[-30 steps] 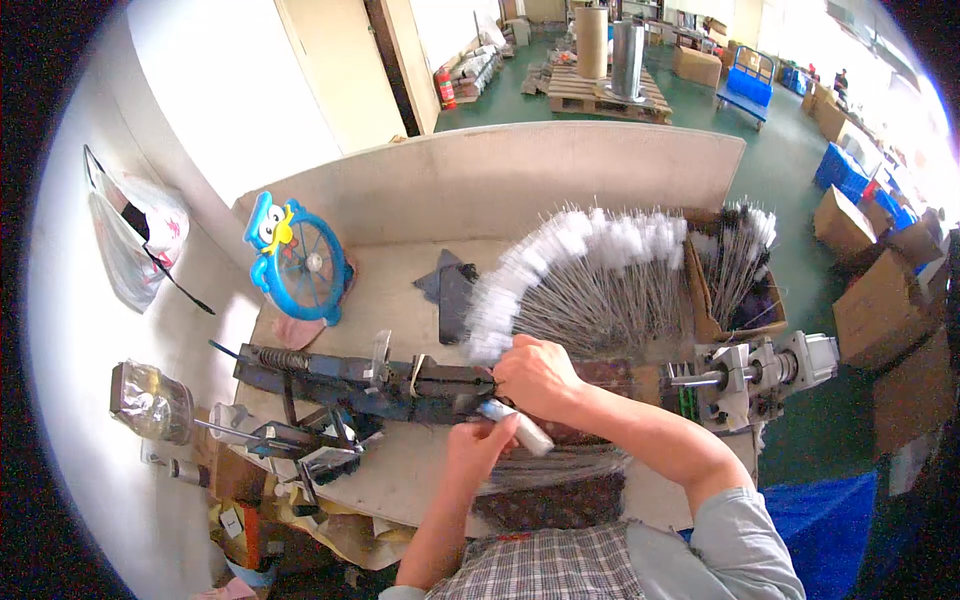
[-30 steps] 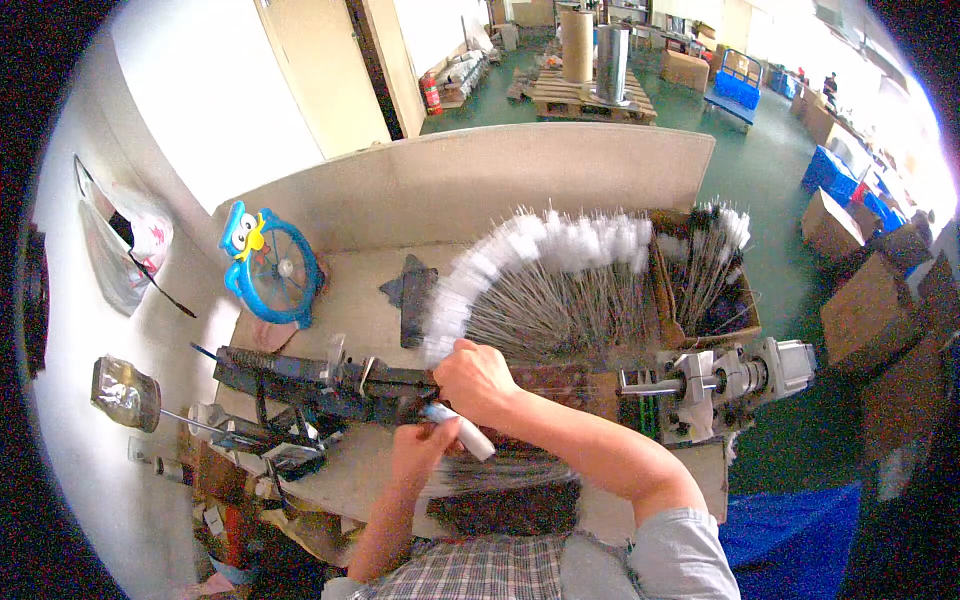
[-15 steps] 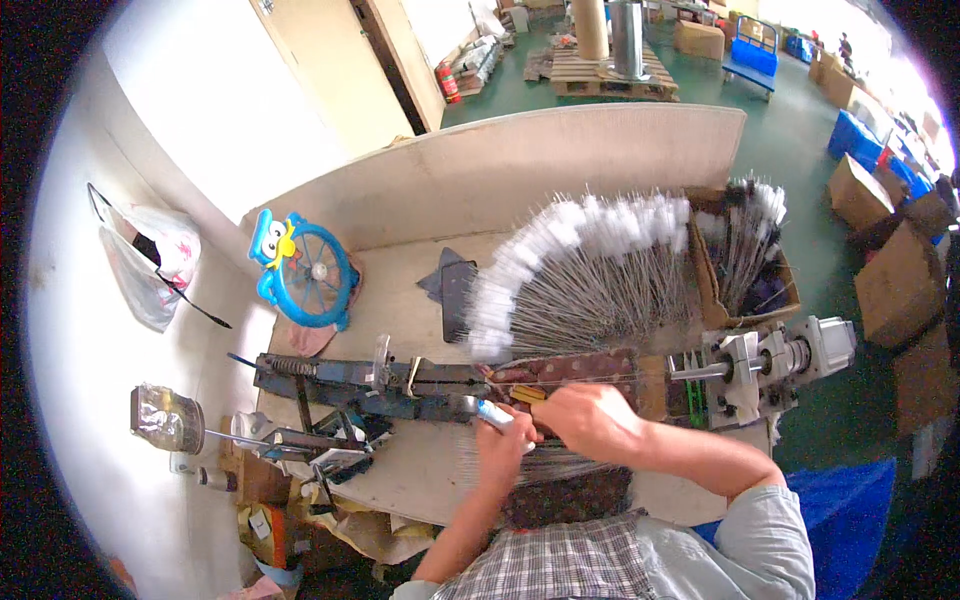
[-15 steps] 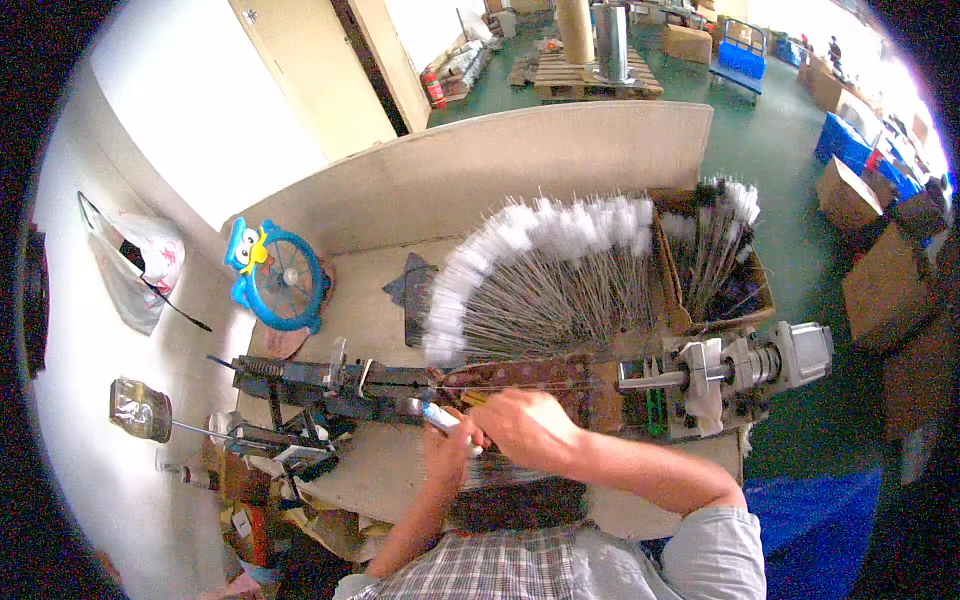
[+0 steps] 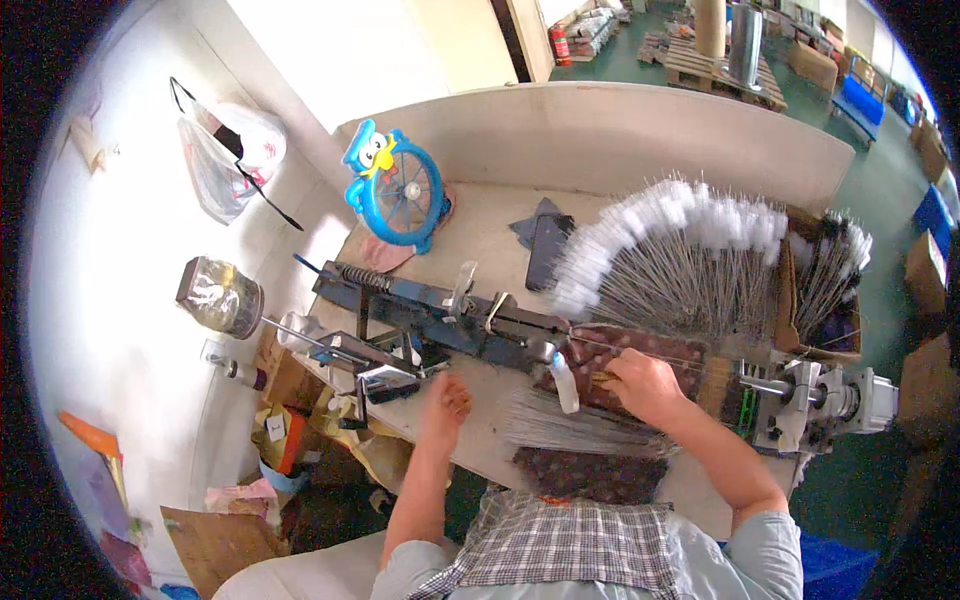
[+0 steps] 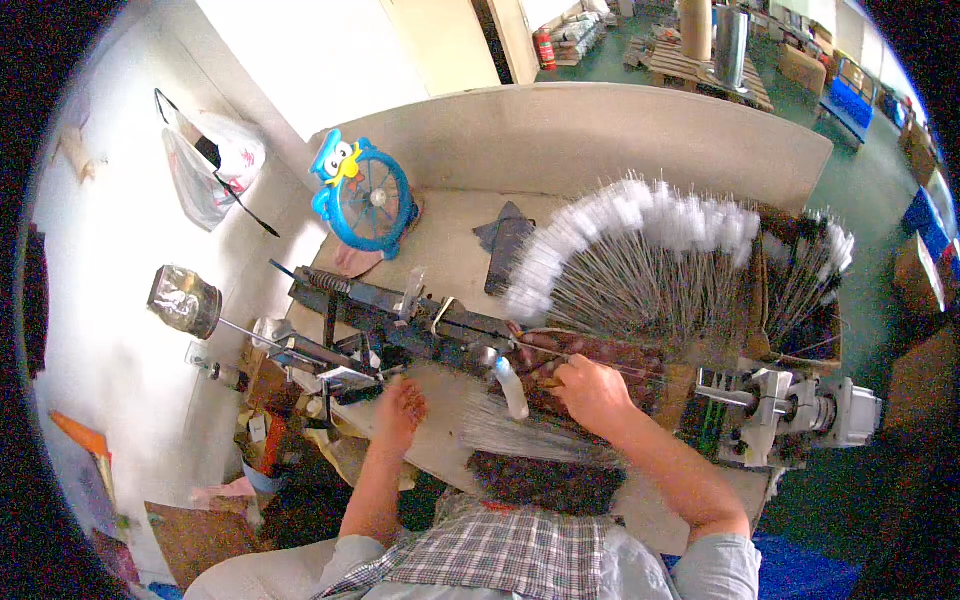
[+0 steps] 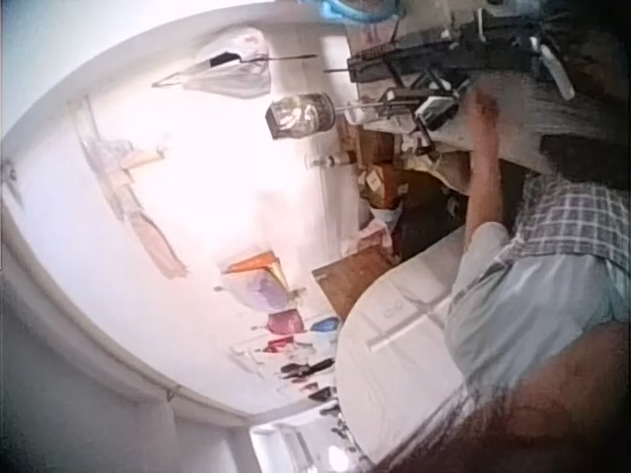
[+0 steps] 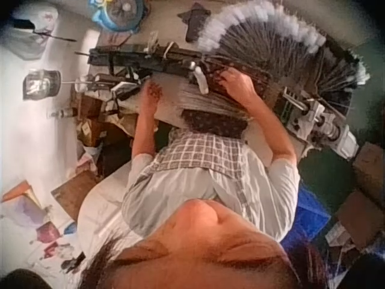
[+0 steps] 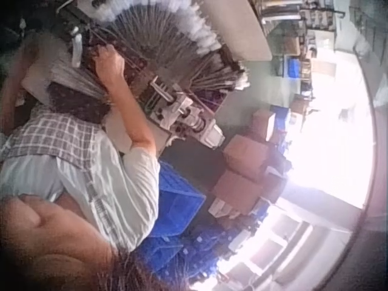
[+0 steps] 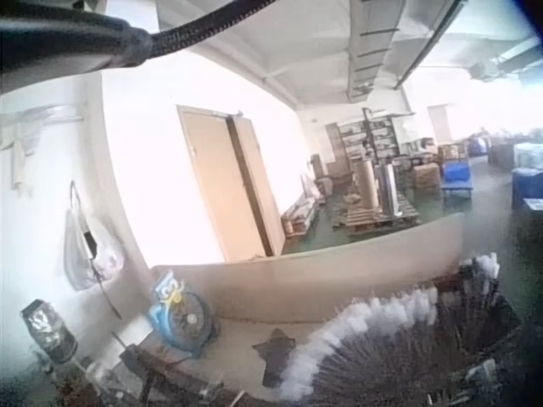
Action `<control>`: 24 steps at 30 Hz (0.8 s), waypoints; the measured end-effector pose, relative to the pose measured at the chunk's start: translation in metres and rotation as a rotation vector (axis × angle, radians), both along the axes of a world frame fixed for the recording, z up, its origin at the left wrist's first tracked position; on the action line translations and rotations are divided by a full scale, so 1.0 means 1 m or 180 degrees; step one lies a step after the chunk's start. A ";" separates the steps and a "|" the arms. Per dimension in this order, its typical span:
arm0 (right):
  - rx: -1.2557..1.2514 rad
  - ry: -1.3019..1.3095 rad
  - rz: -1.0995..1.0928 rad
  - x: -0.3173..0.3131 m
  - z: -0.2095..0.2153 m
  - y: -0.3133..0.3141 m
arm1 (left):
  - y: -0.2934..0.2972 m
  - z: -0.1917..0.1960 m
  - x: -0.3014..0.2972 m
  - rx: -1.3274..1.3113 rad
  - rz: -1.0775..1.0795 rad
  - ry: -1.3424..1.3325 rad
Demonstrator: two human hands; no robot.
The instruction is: The person is using a machine to assemble, fix, or trim bristles for multiple white brushes.
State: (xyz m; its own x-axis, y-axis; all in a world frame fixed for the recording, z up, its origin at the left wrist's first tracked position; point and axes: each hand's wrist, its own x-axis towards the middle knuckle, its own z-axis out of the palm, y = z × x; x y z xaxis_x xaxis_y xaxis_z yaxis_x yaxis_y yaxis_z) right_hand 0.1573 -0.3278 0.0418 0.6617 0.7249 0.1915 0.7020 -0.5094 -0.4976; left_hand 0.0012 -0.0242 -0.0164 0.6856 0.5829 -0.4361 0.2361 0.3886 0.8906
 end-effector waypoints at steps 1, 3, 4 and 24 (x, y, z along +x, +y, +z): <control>0.0081 -0.0110 0.0235 0.000 0.009 -0.002 | 0.016 -0.001 -0.009 -0.0555 0.0291 -0.0139; 0.0078 0.0039 0.0116 0.002 0.002 0.000 | 0.032 -0.003 -0.018 -0.1142 0.0580 -0.0285; 0.0100 0.0194 -0.0006 0.002 0.000 0.000 | 0.035 -0.001 -0.020 -0.1134 0.0543 -0.0227; 0.0368 0.0562 -0.0417 0.004 -0.015 0.005 | 0.018 -0.009 -0.043 -0.1265 0.1372 -0.0885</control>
State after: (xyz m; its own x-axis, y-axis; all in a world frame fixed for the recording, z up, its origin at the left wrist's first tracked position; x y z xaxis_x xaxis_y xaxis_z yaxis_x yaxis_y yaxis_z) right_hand 0.1609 -0.3231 0.0267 0.7791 0.6108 0.1413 0.5308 -0.5228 -0.6670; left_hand -0.0416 -0.0061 -0.0252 0.5446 0.6618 -0.5152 -0.2333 0.7096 0.6648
